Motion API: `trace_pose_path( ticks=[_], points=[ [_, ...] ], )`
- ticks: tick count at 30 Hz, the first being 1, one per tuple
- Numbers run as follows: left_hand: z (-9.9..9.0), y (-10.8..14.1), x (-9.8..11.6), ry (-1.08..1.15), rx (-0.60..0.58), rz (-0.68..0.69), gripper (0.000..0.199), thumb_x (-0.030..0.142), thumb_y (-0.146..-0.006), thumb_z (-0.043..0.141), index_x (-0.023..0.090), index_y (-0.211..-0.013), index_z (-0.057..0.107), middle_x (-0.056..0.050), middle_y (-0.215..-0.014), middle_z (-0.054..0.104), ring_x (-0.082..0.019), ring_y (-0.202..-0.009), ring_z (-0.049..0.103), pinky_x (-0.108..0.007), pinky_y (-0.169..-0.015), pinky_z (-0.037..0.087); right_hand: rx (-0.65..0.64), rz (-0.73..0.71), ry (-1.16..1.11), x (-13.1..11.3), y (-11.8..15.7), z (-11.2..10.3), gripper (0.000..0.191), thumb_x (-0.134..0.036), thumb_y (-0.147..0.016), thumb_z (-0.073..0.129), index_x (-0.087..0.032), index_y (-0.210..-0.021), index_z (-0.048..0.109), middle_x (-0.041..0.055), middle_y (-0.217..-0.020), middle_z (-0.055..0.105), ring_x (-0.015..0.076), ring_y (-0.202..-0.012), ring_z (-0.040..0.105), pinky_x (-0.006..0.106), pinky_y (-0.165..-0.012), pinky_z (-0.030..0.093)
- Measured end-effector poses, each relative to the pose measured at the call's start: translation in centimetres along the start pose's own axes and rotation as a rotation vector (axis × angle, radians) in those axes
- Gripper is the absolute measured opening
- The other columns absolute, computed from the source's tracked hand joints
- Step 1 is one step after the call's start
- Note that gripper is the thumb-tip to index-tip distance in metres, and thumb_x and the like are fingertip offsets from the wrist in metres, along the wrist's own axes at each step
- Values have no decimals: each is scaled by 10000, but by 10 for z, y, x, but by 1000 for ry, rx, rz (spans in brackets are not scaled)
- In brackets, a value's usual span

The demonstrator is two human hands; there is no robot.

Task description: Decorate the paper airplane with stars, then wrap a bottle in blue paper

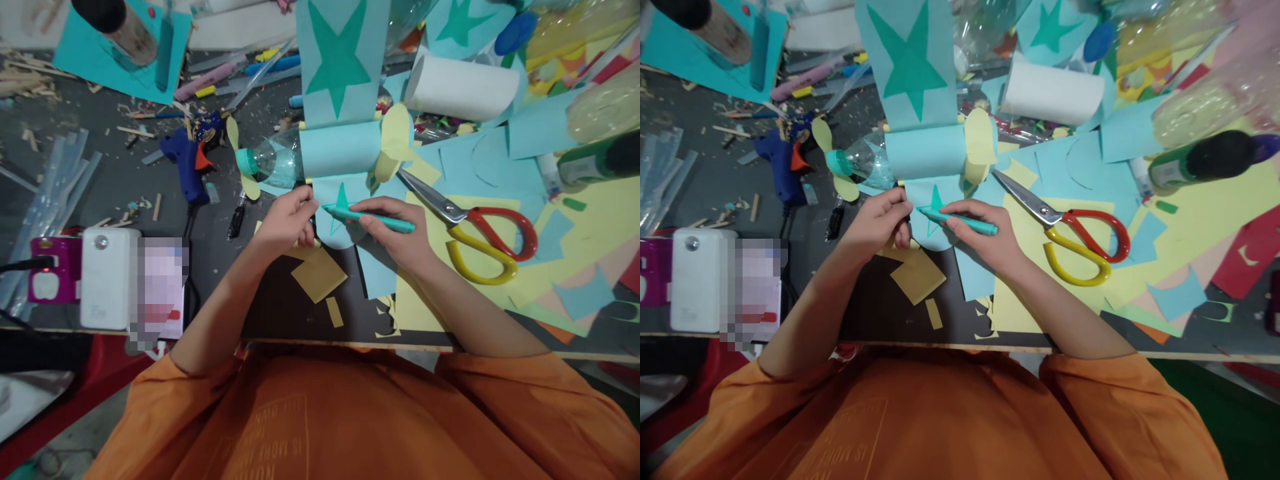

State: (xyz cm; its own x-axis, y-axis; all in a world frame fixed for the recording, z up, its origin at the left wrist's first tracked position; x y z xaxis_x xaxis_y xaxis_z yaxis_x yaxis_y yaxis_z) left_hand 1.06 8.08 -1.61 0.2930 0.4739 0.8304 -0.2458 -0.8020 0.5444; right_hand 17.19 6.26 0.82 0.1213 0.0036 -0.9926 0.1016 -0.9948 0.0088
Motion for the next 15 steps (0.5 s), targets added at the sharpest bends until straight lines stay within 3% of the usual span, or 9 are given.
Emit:
trace_pose_path(
  ticks=[15],
  points=[
    [1, 0, 1, 0, -3, 10, 324, 73, -985, 425, 212, -693, 412, 86, -324, 492, -72, -284, 483, -116, -353, 375, 0, -22, -45, -2, 0, 0, 87, -254, -812, 720, -203, -841, 783, 19, -743, 780, 166, -644, 712, 295, -573, 575]
  ],
)
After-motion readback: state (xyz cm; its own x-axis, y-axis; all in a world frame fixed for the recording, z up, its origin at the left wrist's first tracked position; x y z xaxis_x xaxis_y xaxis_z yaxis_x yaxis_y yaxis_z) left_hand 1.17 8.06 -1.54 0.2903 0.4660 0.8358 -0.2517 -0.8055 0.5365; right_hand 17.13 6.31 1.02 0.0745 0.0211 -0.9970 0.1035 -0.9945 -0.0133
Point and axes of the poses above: each hand's wrist, its own y-axis away from the middle knuckle, its own z-axis out of the palm, x = y × z, the point moved 9 cm from there along -y, towards the middle knuckle
